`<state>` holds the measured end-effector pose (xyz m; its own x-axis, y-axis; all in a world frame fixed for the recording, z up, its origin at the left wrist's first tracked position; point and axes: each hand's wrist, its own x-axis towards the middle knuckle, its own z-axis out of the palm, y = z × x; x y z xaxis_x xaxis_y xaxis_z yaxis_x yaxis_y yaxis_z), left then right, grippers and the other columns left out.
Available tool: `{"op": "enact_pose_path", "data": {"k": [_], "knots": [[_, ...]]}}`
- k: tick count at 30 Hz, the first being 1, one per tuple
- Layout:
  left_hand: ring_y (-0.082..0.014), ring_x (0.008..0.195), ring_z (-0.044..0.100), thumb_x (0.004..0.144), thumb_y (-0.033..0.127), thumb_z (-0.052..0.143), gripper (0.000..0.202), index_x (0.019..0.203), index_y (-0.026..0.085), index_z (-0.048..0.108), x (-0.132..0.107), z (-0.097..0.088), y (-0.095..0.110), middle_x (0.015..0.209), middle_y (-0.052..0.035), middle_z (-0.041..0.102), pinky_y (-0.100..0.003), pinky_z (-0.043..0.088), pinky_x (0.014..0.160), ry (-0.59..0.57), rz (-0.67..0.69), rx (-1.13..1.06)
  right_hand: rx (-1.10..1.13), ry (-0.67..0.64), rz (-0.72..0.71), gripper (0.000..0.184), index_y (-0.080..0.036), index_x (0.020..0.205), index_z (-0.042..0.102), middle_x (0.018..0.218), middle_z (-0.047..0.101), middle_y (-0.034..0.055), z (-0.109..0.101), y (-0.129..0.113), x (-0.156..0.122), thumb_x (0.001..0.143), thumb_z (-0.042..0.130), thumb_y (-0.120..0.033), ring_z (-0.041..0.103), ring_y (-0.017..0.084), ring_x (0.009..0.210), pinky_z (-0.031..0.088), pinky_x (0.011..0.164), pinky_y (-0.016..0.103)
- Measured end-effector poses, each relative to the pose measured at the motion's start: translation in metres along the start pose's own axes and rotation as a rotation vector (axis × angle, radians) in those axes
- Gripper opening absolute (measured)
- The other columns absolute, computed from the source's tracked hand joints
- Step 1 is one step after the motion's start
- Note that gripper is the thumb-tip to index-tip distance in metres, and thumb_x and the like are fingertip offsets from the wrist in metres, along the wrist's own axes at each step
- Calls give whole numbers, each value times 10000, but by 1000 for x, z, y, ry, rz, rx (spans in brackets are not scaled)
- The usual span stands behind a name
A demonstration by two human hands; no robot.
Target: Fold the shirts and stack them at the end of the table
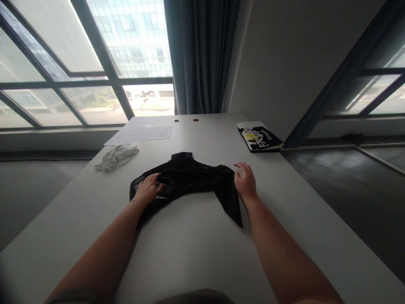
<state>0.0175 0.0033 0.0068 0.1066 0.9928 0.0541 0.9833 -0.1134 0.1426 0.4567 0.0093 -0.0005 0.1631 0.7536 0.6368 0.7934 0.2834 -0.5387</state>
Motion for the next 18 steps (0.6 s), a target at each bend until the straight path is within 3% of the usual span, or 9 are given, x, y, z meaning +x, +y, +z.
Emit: {"op": "enact_pose_path", "data": {"k": [2, 4, 8, 11, 13, 18], "knots": [[-267, 1516, 393, 1042, 429, 450, 551, 1558, 240, 412, 1, 1, 0, 1619, -129, 459, -476, 370, 1218, 6, 7, -8, -14, -76, -148, 344, -203, 1211, 706, 1300, 652, 140, 0, -31, -7, 957, 479, -244, 519, 313, 1369, 402, 1212, 548], [-271, 1515, 392, 1039, 426, 452, 552, 1562, 255, 413, 1, 1, 0, 1624, -125, 453, -492, 360, 1225, 5, 12, -6, -24, -232, -260, 346, -232, 1250, 706, 1355, 633, 115, 6, -59, -19, 976, 496, -247, 474, 308, 1424, 369, 1245, 536], [-277, 1526, 375, 1038, 430, 447, 558, 1576, 288, 407, 2, 1, 1, 1633, -114, 444, -535, 307, 1257, -7, 6, -3, -132, -533, -264, 462, -228, 1412, 639, 1459, 580, 148, 31, -83, -48, 976, 585, -371, 510, 357, 1392, 395, 1209, 580], [-282, 1537, 357, 1042, 430, 437, 567, 1592, 300, 384, 1, -2, 3, 1639, -106, 437, -551, 285, 1267, -26, 0, 4, -226, -631, -168, 612, -231, 1517, 550, 1550, 506, 178, 48, -72, -55, 959, 631, -468, 427, 418, 1462, 353, 1194, 665], [-297, 1540, 348, 1046, 431, 431, 565, 1591, 290, 389, -1, -8, 7, 1648, -114, 422, -557, 309, 1253, -54, 4, 23, -241, -639, -126, 594, -237, 1533, 529, 1567, 493, 177, 52, -57, -50, 995, 575, -485, 409, 413, 1479, 327, 1192, 691], [-360, 1398, 498, 1028, 446, 467, 468, 1440, 250, 569, -20, -28, 39, 1560, -168, 496, -518, 496, 1072, -139, 52, 135, -229, -657, -20, 487, -279, 1386, 670, 1545, 538, 130, 42, -7, -25, 1042, 460, -552, 462, 399, 1443, 357, 1163, 704]]}}
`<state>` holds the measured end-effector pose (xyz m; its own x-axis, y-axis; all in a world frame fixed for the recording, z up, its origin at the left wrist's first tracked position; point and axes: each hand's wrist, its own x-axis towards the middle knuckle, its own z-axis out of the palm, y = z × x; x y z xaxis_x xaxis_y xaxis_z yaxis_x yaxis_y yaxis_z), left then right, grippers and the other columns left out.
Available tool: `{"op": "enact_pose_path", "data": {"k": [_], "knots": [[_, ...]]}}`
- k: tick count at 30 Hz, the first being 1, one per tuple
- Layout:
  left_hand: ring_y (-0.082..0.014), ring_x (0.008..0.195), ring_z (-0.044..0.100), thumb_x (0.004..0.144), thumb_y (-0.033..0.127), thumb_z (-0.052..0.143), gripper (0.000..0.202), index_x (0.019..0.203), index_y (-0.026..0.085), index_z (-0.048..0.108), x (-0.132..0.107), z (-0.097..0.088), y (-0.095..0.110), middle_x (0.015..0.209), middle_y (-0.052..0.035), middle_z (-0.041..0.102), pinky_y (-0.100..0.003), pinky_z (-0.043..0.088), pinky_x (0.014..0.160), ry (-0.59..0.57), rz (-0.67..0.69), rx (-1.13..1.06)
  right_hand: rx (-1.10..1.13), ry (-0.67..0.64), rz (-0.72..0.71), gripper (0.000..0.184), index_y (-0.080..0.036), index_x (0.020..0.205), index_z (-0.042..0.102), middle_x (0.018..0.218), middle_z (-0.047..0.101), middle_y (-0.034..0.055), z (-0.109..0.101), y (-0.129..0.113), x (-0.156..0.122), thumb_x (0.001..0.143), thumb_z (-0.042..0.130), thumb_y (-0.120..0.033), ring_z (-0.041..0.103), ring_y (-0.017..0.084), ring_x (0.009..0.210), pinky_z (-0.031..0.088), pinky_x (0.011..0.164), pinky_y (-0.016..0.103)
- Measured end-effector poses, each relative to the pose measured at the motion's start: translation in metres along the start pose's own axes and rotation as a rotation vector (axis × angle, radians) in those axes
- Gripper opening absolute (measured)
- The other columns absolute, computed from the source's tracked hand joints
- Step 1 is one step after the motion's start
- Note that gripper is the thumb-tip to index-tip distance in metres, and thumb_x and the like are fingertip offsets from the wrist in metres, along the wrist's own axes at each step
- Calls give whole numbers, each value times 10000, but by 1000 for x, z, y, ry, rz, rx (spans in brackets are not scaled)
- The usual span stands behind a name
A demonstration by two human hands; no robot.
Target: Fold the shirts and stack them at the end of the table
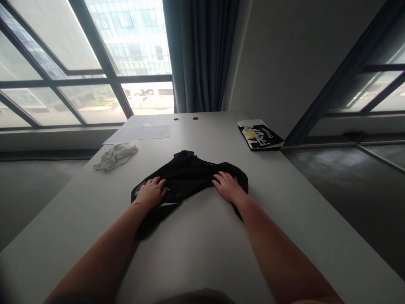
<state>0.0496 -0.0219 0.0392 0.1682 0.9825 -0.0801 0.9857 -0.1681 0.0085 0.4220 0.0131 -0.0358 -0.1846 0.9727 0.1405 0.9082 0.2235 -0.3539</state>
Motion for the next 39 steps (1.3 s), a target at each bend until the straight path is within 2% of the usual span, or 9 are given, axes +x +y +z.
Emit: {"op": "enact_pose_path", "data": {"k": [4, 8, 12, 17, 20, 24, 27, 32, 39], "knots": [[-354, 1118, 668, 1003, 394, 513, 382, 1252, 150, 671, -34, -19, 51, 1283, -237, 638, -434, 571, 881, -107, 65, 91, 27, -14, 100, 503, -302, 1367, 699, 1509, 582, 104, -11, 32, 6, 1063, 391, -559, 494, 392, 1422, 389, 1156, 689], [-337, 961, 724, 1011, 348, 489, 332, 1105, 103, 693, -62, -37, 91, 991, -215, 705, -404, 585, 769, -196, 170, 68, -41, -93, 251, 542, -291, 1472, 619, 1611, 473, 80, -22, 22, 9, 1072, 350, -540, 382, 409, 1500, 287, 1197, 724], [-300, 856, 746, 1047, 383, 401, 397, 996, 146, 716, -65, -44, 98, 850, -152, 728, -374, 571, 735, -204, 367, 4, -101, -175, 315, 547, -306, 1432, 643, 1593, 498, 67, -41, -18, 9, 1084, 296, -544, 424, 384, 1459, 252, 1206, 685], [-250, 770, 724, 1033, 409, 464, 330, 928, 215, 709, -50, -29, 89, 798, -72, 731, -345, 554, 717, -179, 614, -103, -259, 72, 242, 438, -189, 1192, 746, 1266, 702, 158, -53, -66, 8, 1053, 420, -445, 601, 329, 1202, 335, 1152, 545], [-232, 890, 715, 1031, 338, 480, 244, 988, 223, 690, -37, -13, 84, 897, -59, 744, -349, 569, 822, 40, 547, -203, -251, 35, 204, 444, -167, 1312, 697, 1331, 670, 178, -40, -82, 15, 1042, 455, -423, 590, 316, 1232, 375, 1127, 474], [-264, 1314, 588, 1000, 275, 546, 261, 1225, 219, 668, -20, 7, 72, 1345, -89, 687, -431, 491, 1122, 244, 538, -296, -251, -116, 149, 537, -236, 1528, 548, 1619, 447, 140, -14, -90, 28, 1039, 490, -451, 398, 375, 1470, 253, 1215, 624], [-280, 1506, 421, 1024, 333, 524, 431, 1436, 216, 567, -8, 20, 61, 1583, -91, 517, -494, 391, 1239, 235, 528, -318, -194, -218, -43, 567, -288, 1596, 462, 1694, 329, 86, -2, -94, 38, 1052, 480, -448, 284, 366, 1551, 206, 1247, 638], [-228, 1559, 353, 1079, 419, 373, 546, 1580, 208, 427, 15, 31, 39, 1670, -89, 398, -443, 338, 1283, 185, 335, -337, -56, -305, -317, 518, -358, 1562, 501, 1705, 309, 9, 3, -99, 45, 1049, 514, -425, 268, 308, 1574, 182, 1280, 597], [-330, 1603, 231, 1037, 506, 451, 679, 1647, 232, 334, 43, 40, 11, 1735, -119, 218, -488, 302, 1288, 131, -68, -181, -115, -90, 62, 612, -236, 1581, 498, 1690, 323, 135, 7, -86, 41, 1052, 488, -543, 305, 357, 1546, 259, 1266, 498]]}}
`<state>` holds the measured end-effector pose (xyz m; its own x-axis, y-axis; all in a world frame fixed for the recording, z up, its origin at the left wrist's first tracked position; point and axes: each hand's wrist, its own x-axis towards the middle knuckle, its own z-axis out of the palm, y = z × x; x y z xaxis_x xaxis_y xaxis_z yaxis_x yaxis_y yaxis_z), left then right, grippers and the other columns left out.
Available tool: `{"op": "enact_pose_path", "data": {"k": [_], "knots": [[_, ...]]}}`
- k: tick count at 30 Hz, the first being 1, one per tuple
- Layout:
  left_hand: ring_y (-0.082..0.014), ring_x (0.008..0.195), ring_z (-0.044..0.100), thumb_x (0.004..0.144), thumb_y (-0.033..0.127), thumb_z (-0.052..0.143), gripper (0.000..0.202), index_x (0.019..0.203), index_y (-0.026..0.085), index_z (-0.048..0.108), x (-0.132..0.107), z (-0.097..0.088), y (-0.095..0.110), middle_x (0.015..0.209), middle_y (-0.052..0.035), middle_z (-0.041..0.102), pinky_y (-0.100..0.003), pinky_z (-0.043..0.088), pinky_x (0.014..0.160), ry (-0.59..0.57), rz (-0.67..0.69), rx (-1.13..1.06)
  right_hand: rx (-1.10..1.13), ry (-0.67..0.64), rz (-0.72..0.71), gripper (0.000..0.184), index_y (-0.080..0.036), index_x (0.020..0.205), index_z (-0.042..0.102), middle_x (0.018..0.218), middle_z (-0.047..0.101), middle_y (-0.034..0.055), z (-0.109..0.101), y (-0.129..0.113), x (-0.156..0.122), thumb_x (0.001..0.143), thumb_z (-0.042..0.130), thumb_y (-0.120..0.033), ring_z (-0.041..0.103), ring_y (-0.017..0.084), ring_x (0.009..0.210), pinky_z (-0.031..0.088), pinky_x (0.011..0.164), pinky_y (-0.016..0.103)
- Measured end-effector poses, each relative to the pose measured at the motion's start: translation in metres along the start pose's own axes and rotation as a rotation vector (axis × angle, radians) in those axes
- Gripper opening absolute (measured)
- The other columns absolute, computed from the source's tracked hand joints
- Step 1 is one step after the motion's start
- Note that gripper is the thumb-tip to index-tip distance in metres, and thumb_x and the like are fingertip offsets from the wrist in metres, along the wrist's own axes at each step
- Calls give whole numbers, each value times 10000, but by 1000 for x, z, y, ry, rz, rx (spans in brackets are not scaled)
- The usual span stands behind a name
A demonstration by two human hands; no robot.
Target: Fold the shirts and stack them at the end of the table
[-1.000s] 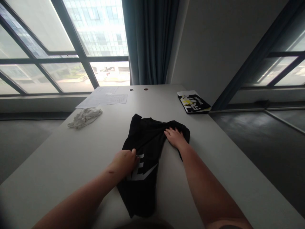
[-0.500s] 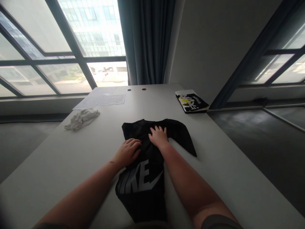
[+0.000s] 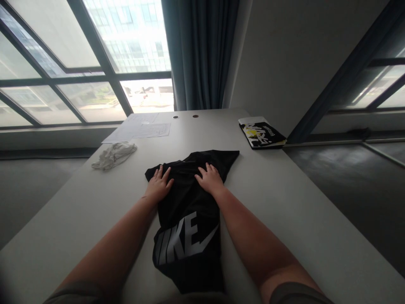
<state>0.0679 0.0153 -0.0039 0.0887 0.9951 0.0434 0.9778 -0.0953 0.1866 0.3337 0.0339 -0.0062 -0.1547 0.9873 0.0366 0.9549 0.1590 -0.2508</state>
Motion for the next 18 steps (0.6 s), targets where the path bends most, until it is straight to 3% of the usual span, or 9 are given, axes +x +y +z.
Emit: {"op": "enact_pose_path", "data": {"k": [3, 6, 11, 13, 16, 18], "knots": [[-341, 1605, 220, 1032, 536, 418, 705, 1642, 188, 349, 4, 1, -7, 1730, -130, 232, -498, 289, 1292, -15, -78, 26, -54, 42, 107, 601, -236, 1564, 521, 1653, 390, 145, -3, 13, 1, 1047, 487, -541, 381, 378, 1488, 351, 1202, 526], [-326, 1600, 239, 1045, 526, 351, 677, 1614, 163, 400, 8, 2, -18, 1716, -112, 279, -511, 258, 1305, -28, -87, 28, -55, 102, 111, 529, -239, 1469, 627, 1564, 516, 133, -8, 23, 0, 1042, 492, -520, 514, 365, 1354, 450, 1111, 506], [-322, 1559, 338, 1056, 426, 312, 591, 1516, 116, 517, 18, 0, -46, 1665, -139, 393, -519, 322, 1273, 69, -116, -27, 138, 180, -50, 357, -200, 1226, 771, 1313, 708, 99, -13, 24, -8, 1017, 545, -382, 663, 264, 1141, 509, 1042, 371], [-321, 1525, 392, 1049, 416, 331, 565, 1448, 95, 570, 20, -1, -56, 1617, -164, 461, -492, 338, 1268, 124, -144, -61, 265, 273, -129, 322, -215, 1140, 788, 1168, 762, 72, -14, 24, -8, 1021, 513, -334, 688, 233, 1078, 525, 1010, 345], [-313, 1452, 467, 1011, 446, 432, 531, 1336, 69, 617, 19, -6, -70, 1515, -204, 536, -429, 344, 1264, 184, -183, -85, 326, 396, -194, 352, -201, 1117, 785, 1151, 766, 77, -15, 32, -2, 1024, 455, -281, 665, 224, 1147, 483, 1091, 363], [-314, 1421, 480, 963, 469, 521, 516, 1264, 65, 631, 17, -9, -78, 1446, -217, 552, -406, 341, 1259, 200, -209, -72, 267, 354, -126, 352, -168, 1184, 770, 1290, 721, 108, -13, 41, 4, 1000, 490, -273, 607, 239, 1269, 422, 1169, 388]]}}
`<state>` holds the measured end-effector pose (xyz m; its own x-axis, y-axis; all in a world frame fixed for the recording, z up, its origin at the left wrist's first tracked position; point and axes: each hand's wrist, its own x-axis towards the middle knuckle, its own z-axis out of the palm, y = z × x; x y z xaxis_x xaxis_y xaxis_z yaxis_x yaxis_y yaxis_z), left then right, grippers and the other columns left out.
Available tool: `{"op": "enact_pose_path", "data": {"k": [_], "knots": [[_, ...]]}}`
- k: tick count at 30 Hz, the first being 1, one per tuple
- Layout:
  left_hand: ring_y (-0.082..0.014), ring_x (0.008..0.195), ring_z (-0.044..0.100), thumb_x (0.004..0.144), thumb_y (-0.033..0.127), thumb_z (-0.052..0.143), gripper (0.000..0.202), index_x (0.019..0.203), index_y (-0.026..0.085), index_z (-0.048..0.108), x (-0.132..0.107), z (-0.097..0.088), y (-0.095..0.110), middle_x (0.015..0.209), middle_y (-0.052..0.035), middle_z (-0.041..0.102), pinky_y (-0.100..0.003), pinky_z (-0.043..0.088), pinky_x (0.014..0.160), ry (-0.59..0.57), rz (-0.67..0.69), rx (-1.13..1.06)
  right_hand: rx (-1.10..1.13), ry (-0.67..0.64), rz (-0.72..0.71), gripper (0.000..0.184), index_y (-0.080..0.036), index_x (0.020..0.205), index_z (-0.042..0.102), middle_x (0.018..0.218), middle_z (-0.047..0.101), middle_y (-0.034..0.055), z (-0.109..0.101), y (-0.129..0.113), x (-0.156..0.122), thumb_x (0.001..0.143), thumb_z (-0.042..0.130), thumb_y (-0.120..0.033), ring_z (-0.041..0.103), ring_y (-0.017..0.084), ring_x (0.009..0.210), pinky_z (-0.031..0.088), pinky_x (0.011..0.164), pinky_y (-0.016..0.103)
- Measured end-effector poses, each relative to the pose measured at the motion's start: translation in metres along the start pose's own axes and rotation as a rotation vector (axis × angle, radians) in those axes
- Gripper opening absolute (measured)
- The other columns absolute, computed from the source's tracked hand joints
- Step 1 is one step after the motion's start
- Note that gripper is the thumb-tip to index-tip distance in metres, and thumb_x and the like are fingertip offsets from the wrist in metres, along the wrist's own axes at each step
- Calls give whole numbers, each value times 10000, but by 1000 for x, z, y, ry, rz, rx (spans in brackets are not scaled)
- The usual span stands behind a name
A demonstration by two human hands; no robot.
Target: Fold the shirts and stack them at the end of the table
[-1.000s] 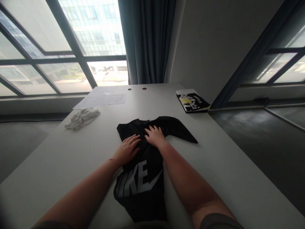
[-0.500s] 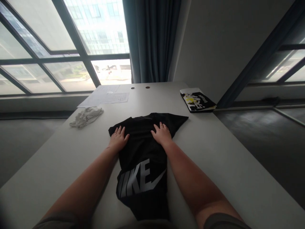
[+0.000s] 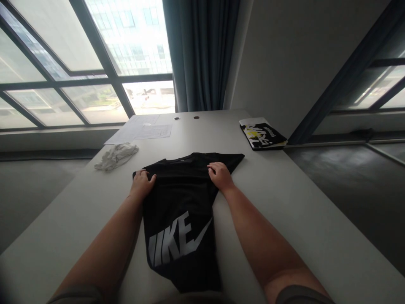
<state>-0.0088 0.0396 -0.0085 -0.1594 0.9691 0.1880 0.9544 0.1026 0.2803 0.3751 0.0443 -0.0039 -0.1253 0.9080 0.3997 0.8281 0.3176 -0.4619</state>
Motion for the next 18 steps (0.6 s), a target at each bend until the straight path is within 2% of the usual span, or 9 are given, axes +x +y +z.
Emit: {"op": "enact_pose_path", "data": {"k": [3, 6, 9, 12, 18], "knots": [[-318, 1381, 493, 904, 480, 593, 455, 1150, 100, 643, 0, -8, -9, 1371, -207, 561, -404, 368, 1229, 6, -59, 39, -152, -135, 180, 441, -174, 1378, 682, 1515, 575, 119, 4, 15, 4, 998, 533, -340, 479, 287, 1429, 327, 1238, 495], [-322, 1250, 573, 896, 444, 583, 337, 1053, 152, 642, 1, -17, -15, 1291, -185, 599, -433, 447, 1130, -4, -110, 75, -244, -194, 291, 503, -226, 1488, 593, 1618, 457, 106, 9, 25, 4, 1041, 483, -429, 392, 307, 1499, 272, 1249, 573], [-305, 1062, 644, 919, 381, 520, 234, 1002, 191, 629, 0, -28, -20, 1123, -150, 673, -423, 508, 958, -39, -164, 57, -288, -217, 316, 545, -203, 1525, 560, 1652, 397, 132, 10, 31, 4, 1049, 475, -453, 358, 316, 1525, 272, 1262, 510], [-265, 923, 656, 910, 338, 503, 181, 982, 211, 610, -6, -39, -31, 981, -103, 700, -370, 500, 836, -21, -222, -21, -307, -221, 328, 569, -182, 1546, 538, 1656, 389, 143, 9, 36, 4, 1050, 472, -453, 356, 322, 1529, 276, 1267, 458], [-263, 926, 642, 878, 306, 536, 198, 1035, 202, 597, -29, -62, -79, 952, -91, 684, -363, 502, 837, 142, -325, -27, -317, -217, 348, 586, -184, 1548, 536, 1650, 398, 144, 8, 40, 4, 1029, 504, -455, 351, 339, 1530, 286, 1263, 465]]}}
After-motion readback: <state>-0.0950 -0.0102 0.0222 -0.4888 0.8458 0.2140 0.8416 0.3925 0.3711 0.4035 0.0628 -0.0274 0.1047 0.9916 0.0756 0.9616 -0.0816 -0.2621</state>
